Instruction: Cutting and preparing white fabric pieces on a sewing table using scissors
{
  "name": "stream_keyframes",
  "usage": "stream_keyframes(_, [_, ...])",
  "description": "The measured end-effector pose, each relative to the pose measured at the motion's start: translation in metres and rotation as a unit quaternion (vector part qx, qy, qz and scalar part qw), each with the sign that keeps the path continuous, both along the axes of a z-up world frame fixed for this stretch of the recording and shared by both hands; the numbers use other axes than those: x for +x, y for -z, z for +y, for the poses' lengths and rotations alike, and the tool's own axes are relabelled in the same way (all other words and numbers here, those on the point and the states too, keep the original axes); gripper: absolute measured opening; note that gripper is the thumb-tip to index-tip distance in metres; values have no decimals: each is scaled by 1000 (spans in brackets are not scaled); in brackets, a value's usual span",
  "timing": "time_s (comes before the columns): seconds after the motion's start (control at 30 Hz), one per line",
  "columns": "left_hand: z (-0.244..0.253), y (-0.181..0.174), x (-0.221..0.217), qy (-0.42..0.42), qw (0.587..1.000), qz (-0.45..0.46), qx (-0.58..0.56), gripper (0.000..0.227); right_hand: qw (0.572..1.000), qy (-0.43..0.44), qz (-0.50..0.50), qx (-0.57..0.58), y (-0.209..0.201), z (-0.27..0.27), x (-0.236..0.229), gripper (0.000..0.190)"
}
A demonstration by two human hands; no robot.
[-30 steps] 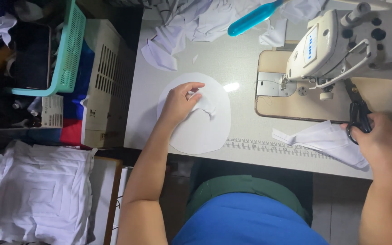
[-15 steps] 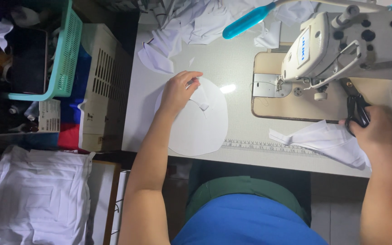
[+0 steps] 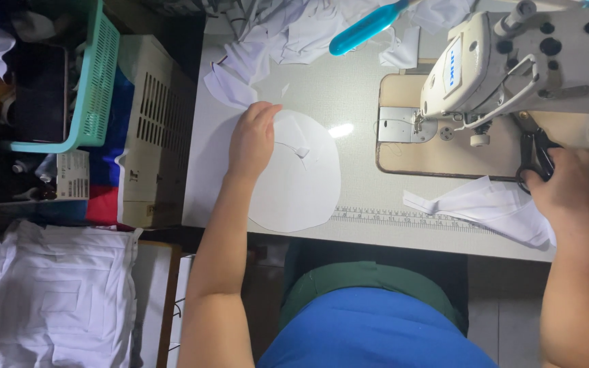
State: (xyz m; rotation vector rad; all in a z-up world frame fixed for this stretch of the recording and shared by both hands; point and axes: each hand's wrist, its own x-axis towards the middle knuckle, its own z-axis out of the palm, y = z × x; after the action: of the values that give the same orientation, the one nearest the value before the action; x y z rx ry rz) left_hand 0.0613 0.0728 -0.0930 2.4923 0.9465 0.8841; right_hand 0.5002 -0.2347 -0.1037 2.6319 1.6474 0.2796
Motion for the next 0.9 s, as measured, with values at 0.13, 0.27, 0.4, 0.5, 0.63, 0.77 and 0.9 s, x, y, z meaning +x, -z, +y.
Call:
stream_keyframes(0.13, [-10, -2, -14, -33, 998, 40, -24, 35, 1000, -6, -14, -17, -2, 4, 0, 30])
stream_keyframes(0.27, [-12, -4, -21, -39, 996, 64, -52, 44, 999, 0, 50, 14, -3, 1, -5, 21])
stream_keyframes(0.4, [-2, 0, -19, -32, 996, 32, -75, 47, 998, 28, 46, -20, -15, 6, -14, 22])
stream_keyframes(0.5, [-6, -15, -17, -57, 990, 63, -110, 47, 998, -10, 45, 44, 8, -1, -2, 39])
stream_keyframes(0.63, [-2, -3, -16, -103, 980, 156, 68, 50, 997, -2, 64, 46, 4, -1, -7, 35])
stream_keyframes(0.77, [-33, -14, 3, -25, 993, 112, 20, 20, 994, 8, 91, 59, 11, -3, -4, 37])
stream_keyframes(0.9, [-55, -6, 13, 14, 995, 83, -44, 17, 997, -10, 44, 59, 22, -8, 3, 39])
